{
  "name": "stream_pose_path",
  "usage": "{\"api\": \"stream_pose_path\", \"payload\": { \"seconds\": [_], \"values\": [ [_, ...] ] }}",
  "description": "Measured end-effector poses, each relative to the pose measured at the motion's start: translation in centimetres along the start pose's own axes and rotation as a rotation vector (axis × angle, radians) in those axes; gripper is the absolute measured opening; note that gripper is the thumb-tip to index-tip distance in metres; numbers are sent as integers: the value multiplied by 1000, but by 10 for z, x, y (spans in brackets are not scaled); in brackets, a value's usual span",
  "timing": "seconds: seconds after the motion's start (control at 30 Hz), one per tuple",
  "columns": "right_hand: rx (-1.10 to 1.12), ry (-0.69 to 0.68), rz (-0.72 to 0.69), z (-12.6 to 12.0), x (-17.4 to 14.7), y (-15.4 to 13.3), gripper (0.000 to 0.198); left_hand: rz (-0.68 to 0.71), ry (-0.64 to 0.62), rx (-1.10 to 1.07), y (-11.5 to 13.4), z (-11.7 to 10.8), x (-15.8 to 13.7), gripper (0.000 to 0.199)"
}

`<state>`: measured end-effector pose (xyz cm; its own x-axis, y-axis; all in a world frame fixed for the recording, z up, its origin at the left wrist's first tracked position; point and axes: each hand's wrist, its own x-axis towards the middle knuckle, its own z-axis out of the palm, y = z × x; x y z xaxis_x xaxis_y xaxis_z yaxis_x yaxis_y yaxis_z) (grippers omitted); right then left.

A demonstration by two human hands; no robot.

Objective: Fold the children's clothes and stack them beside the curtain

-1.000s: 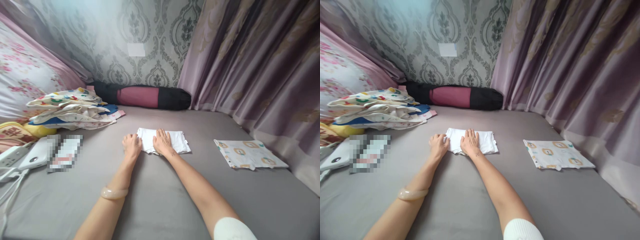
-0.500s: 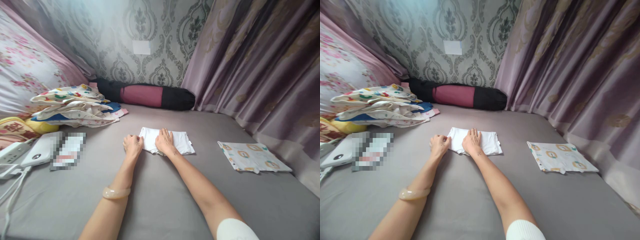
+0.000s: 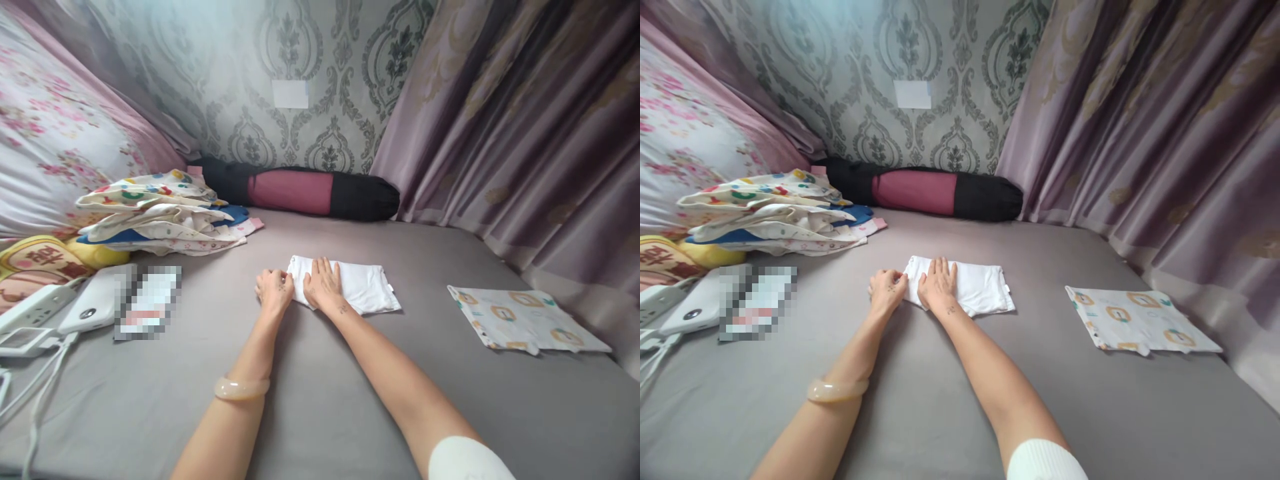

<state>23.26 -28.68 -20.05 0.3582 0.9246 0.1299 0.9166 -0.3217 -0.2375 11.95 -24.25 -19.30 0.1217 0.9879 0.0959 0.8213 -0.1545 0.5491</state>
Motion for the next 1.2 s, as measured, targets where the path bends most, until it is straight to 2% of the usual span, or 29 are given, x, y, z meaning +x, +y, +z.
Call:
{"api": "stream_pose_path", "payload": {
  "seconds": [0.2,0.37,0.53,0.77,0.9,1.03,1.1,1.2],
  "values": [
    [-8,-50,31,-7,4,-11,58,-46,30,-44,2,-7,1,29],
    [54,-48,-56,-3,8,-30,61,-99,88,-105,2,-11,3,27],
    [57,-101,-66,4,8,-36,63,-124,128,-154,1,-12,5,24],
    [75,-115,-72,3,8,-35,64,-93,83,-151,-1,-9,6,26],
    [84,-79,-89,-5,5,-27,59,36,66,-186,1,-6,6,29],
    [26,4,-82,-14,-3,-5,55,301,19,-163,5,3,1,37],
    [10,2,-93,-16,-7,5,54,401,-66,-105,6,9,-3,46],
    [0,-12,-117,-16,-10,13,51,476,-214,14,5,16,-7,59]
  ]
}}
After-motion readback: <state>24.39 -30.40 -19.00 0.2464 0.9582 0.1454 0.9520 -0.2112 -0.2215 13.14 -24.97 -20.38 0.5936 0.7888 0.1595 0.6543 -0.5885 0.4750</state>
